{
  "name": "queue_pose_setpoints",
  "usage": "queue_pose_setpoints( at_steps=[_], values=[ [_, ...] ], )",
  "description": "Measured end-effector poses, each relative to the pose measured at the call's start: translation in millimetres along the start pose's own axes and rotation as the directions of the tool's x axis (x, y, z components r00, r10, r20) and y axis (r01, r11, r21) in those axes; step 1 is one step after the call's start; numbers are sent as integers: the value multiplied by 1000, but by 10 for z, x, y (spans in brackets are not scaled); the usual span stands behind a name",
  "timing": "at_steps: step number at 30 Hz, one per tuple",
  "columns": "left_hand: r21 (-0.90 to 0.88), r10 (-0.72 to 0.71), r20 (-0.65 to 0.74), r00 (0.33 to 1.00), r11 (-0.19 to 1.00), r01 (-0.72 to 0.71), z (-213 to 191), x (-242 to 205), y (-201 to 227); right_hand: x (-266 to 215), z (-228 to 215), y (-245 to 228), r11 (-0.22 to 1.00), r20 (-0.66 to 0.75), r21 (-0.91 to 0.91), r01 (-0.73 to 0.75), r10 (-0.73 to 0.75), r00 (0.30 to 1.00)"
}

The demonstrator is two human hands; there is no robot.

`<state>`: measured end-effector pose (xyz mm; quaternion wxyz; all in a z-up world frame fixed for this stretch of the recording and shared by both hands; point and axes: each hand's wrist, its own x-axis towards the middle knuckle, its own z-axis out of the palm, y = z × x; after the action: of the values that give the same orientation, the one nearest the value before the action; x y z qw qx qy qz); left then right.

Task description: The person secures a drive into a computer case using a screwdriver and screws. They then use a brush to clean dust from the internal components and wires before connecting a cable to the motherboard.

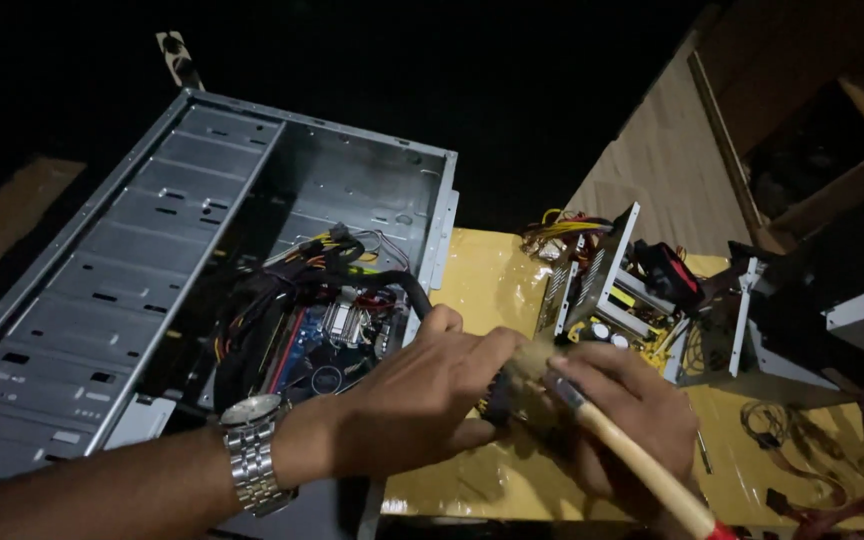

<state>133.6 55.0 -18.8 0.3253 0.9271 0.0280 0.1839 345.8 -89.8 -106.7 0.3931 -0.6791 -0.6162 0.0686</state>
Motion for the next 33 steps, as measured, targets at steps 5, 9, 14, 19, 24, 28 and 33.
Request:
queue_pose_setpoints(
  at_steps=[5, 9, 14, 19, 24, 28, 33],
  values=[
    [-65, -60, 63, 996, 996, 64, -61, -10, 52, 177, -176, -698, 984, 19, 177, -22, 19, 1000],
    [-13, -1, 26, 1000, 1000, 1, -136, 14, 93, 346, -206, -516, 930, -46, 174, 322, -319, 947],
    [-29, 20, 9, 1000, 999, -20, -93, 13, 75, 295, -250, -56, 888, 49, -89, 451, -448, 893],
    [-201, -186, 204, 961, 953, 228, -246, 46, 208, 344, -341, -646, 907, -51, 111, 406, -402, 914],
    [-340, -212, 207, 955, 900, 274, -328, 45, 234, 316, -239, -664, 870, -238, 260, 418, -362, 901],
    [-549, -198, 130, 972, 802, 236, -351, 40, 168, 453, 96, -272, 812, -441, 184, 554, -435, 785],
    [-748, -136, 111, 984, 640, 173, -352, 35, 126, 471, 28, -490, 846, -507, 245, 474, -305, 806]
  ],
)
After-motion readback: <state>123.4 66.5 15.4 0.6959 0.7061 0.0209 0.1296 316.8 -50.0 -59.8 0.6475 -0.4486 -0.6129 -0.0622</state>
